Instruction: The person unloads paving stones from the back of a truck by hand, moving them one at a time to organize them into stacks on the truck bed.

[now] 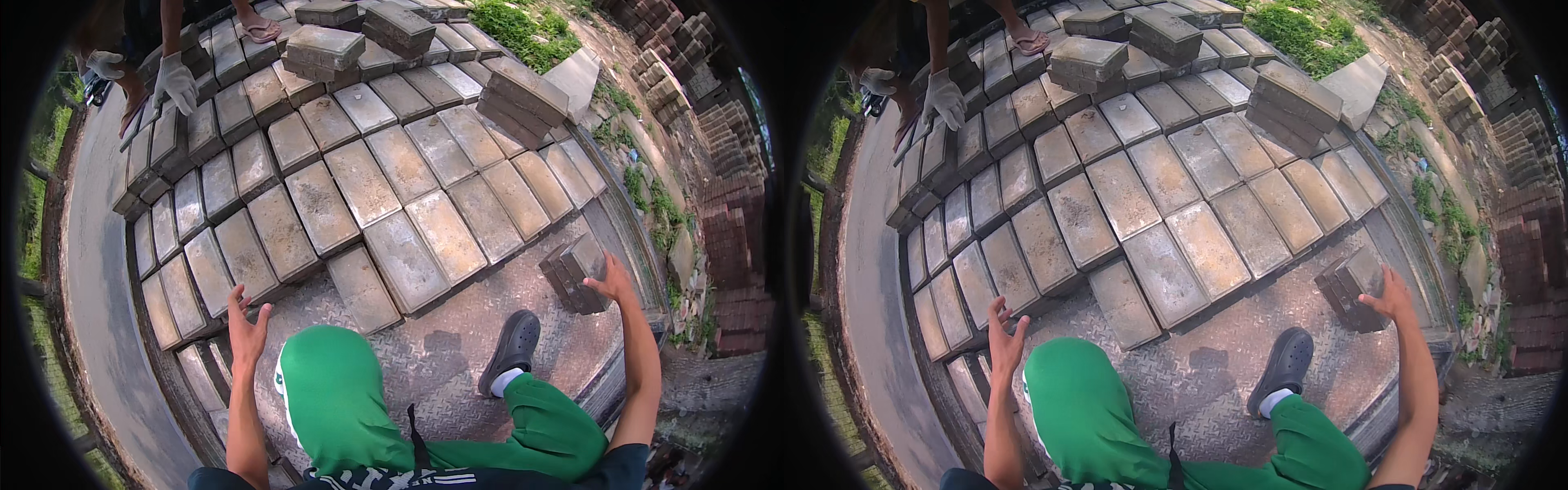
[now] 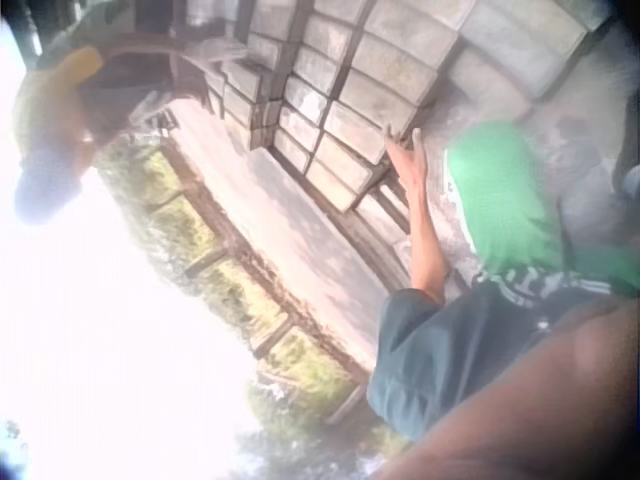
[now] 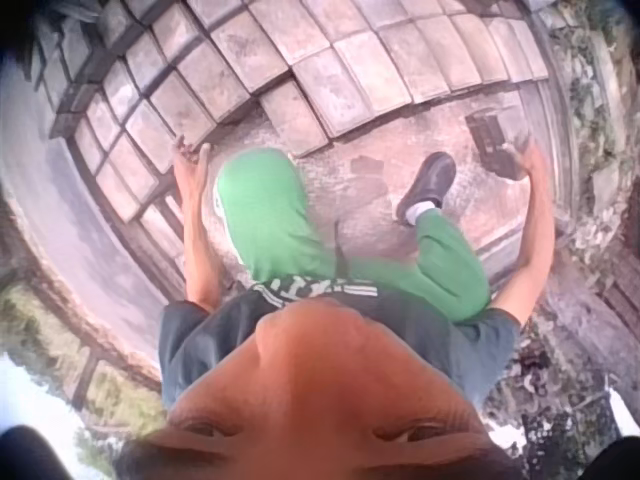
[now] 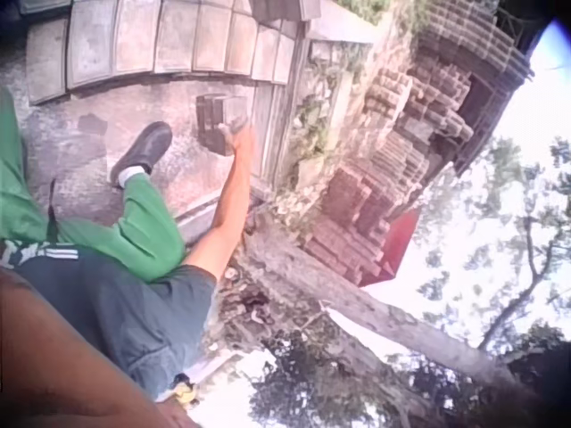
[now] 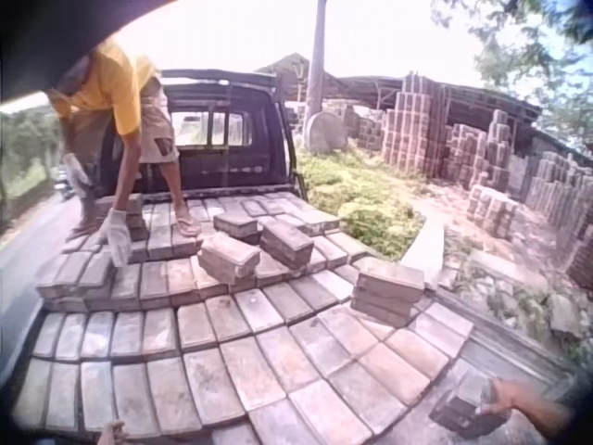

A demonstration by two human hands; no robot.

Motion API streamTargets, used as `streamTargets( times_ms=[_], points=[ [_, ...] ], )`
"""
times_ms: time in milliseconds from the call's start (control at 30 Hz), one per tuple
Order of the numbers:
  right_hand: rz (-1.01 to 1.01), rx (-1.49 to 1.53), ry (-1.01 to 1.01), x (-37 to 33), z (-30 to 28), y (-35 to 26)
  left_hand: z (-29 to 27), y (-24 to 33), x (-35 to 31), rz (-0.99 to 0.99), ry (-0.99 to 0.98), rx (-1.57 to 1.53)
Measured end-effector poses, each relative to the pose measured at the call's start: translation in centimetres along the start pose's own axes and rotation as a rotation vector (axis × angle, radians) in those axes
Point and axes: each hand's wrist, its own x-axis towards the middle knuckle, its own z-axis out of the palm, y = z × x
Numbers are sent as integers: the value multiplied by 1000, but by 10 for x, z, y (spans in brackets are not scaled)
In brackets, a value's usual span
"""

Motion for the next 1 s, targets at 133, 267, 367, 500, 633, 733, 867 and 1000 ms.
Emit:
streamTargets(
  times_ms=[133, 267, 367, 500, 633, 733, 867, 1000],
  points=[
    [-157, -57, 25, 24, 19, 25, -10, 31, 31, -25, -40, -19],
    [-121, 51, -112, 29, 26, 25, -5, 97, 62, 27, 18, -60],
    [-77, 52, -64, 26, 25, 22, 3, 157, 65, 94, 5, -15],
    [-129, 43, 17, 35, 40, 21, -6, 209, 43, 140, 27, 26],
    [-95, 88, 86, 28, 53, 37, -12, 238, 7, 120, 99, 138],
    [-141, 91, 143, 23, 60, 35, -39, 225, -43, -78, 242, 98],
    [-134, 121, 244, 22, 80, 47, -67, 219, -90, -248, 287, 132],
    [-117, 122, 183, 30, 89, 53, -65, 223, -75, -261, 181, 186]
  ],
)
